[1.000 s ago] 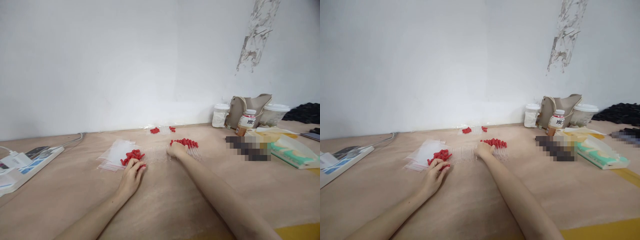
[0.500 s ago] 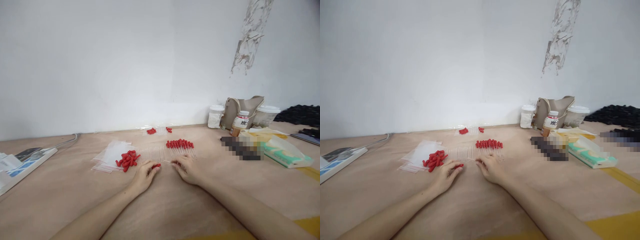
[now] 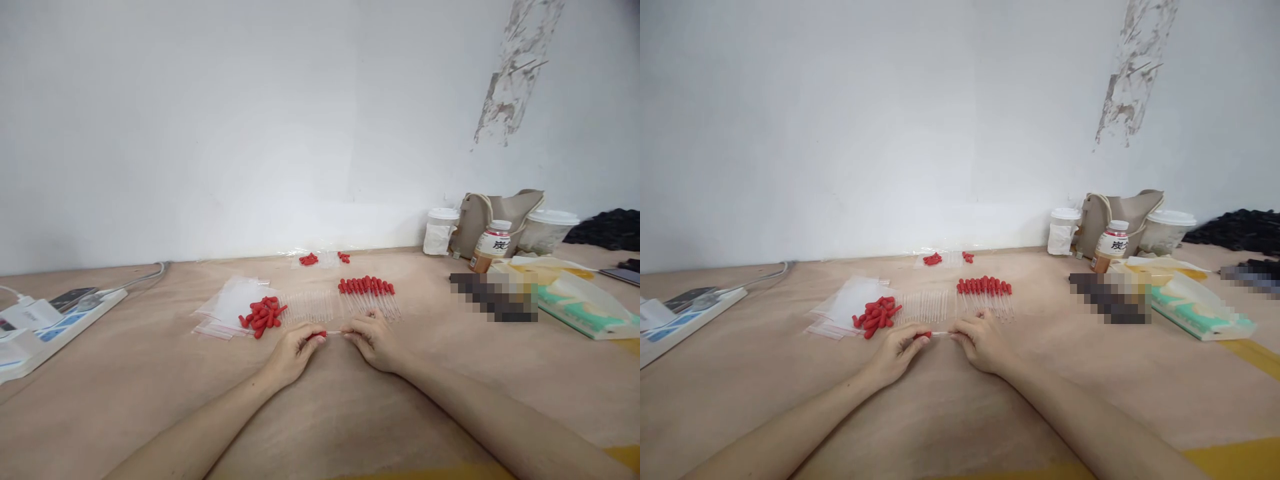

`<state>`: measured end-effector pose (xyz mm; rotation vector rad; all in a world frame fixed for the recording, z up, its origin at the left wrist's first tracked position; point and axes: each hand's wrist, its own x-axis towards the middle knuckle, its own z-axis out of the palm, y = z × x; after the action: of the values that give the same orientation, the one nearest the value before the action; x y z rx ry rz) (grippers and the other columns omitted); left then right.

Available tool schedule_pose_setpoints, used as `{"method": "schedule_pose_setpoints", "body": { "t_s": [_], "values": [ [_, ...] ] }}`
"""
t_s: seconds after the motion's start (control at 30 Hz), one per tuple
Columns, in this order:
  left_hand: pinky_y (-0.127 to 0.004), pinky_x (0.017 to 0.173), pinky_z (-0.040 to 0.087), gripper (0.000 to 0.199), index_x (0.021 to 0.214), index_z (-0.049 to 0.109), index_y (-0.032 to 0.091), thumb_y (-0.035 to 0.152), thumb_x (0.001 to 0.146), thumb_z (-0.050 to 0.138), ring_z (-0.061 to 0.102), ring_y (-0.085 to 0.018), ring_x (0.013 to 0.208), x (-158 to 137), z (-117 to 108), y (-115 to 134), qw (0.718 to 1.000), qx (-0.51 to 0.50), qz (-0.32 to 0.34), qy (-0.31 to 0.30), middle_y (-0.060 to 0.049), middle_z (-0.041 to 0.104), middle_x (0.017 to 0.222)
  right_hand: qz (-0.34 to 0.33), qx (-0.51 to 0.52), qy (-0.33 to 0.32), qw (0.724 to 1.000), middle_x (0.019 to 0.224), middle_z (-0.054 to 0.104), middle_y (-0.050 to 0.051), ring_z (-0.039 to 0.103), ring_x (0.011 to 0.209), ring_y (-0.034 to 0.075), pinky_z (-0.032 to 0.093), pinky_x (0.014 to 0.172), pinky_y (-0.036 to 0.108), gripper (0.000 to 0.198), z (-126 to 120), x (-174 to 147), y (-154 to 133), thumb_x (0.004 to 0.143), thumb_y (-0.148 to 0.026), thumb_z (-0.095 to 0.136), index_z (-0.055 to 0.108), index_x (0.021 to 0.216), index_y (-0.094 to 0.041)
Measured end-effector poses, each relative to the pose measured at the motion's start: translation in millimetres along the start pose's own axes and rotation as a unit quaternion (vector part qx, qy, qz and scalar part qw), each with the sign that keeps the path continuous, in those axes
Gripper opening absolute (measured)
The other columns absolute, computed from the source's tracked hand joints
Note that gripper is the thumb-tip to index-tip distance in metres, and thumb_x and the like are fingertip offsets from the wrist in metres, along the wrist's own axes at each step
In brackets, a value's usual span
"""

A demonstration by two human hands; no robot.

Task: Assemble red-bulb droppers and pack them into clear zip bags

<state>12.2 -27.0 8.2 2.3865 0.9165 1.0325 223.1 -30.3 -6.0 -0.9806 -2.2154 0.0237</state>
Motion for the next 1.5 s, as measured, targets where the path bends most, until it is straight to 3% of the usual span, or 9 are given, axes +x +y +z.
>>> {"method": "schedule_pose_setpoints", "body": {
  "t_s": [0.27, 0.5, 0.73, 1.03, 1.2, 1.4, 1.5],
  "values": [
    [-0.023, 0.063, 0.041, 0.021, 0.085, 0.063, 0.016, 0.024, 0.086, 0.044, 0.054, -0.013, 0.068, -3, -1, 2, 0.999, 0.018, 0.013, -0.031, -0.002, 0.059, 0.074, -0.031, -0.024, 0.013, 0.999, 0.082, 0.065, 0.001, 0.055, 0.071, 0.011, 0.026, 0.074, 0.031, 0.021, 1, 1, 6, 0.085, -0.02, 0.042, 0.062, 0.086, -0.023],
    [-0.022, 0.062, 0.04, 0.023, 0.082, 0.063, 0.015, 0.027, 0.087, 0.043, 0.053, -0.013, 0.066, -4, -2, 0, 0.998, 0.047, 0.016, -0.034, -0.003, 0.058, 0.071, -0.051, -0.078, 0.035, 0.995, 0.071, 0.063, 0.001, 0.05, 0.062, 0.011, 0.021, 0.067, 0.03, 0.021, 1, -2, -5, 0.084, -0.018, 0.042, 0.062, 0.082, -0.021],
    [-0.023, 0.059, 0.038, 0.025, 0.078, 0.061, 0.016, 0.029, 0.087, 0.041, 0.05, -0.014, 0.064, -6, -4, 2, 0.992, 0.107, 0.03, -0.056, -0.002, 0.055, 0.067, -0.045, -0.096, 0.008, 0.994, 0.063, 0.06, 0.0, 0.044, 0.056, 0.01, 0.019, 0.065, 0.03, 0.021, 6, -1, -13, 0.082, -0.017, 0.04, 0.06, 0.075, -0.019],
    [-0.022, 0.058, 0.038, 0.023, 0.079, 0.061, 0.015, 0.026, 0.086, 0.043, 0.05, -0.013, 0.063, -7, -3, 2, 0.991, 0.11, 0.049, -0.062, -0.002, 0.054, 0.067, -0.019, -0.075, -0.026, 0.997, 0.064, 0.06, -0.001, 0.045, 0.058, 0.01, 0.02, 0.066, 0.03, 0.02, 11, 2, -18, 0.082, -0.016, 0.04, 0.058, 0.073, -0.02],
    [-0.023, 0.06, 0.04, 0.021, 0.082, 0.063, 0.015, 0.026, 0.086, 0.045, 0.052, -0.013, 0.065, -6, -7, -3, 0.989, 0.114, 0.057, -0.072, -0.003, 0.057, 0.071, -0.05, -0.105, -0.031, 0.993, 0.063, 0.06, 0.0, 0.043, 0.059, 0.011, 0.021, 0.067, 0.031, 0.02, 10, 4, -20, 0.082, -0.017, 0.041, 0.058, 0.071, -0.018],
    [-0.026, 0.07, 0.044, 0.028, 0.11, 0.056, 0.021, 0.021, 0.088, 0.039, 0.055, -0.015, 0.079, -8, -11, -9, 0.991, 0.092, 0.086, -0.035, -0.005, 0.06, 0.09, -0.061, -0.179, -0.027, 0.982, 0.073, 0.061, 0.006, 0.047, 0.075, 0.016, 0.021, 0.068, 0.033, 0.021, -3, 6, -28, 0.083, -0.022, 0.043, 0.061, 0.074, -0.018],
    [-0.03, 0.079, 0.042, 0.036, 0.123, 0.044, 0.023, 0.019, 0.087, 0.038, 0.052, -0.017, 0.09, -12, -12, -9, 0.991, 0.114, 0.067, -0.007, -0.007, 0.054, 0.107, 0.02, -0.18, -0.024, 0.983, 0.071, 0.062, 0.004, 0.049, 0.073, 0.016, 0.023, 0.069, 0.032, 0.021, -14, 10, -18, 0.081, -0.023, 0.044, 0.062, 0.07, -0.019]
  ]
}}
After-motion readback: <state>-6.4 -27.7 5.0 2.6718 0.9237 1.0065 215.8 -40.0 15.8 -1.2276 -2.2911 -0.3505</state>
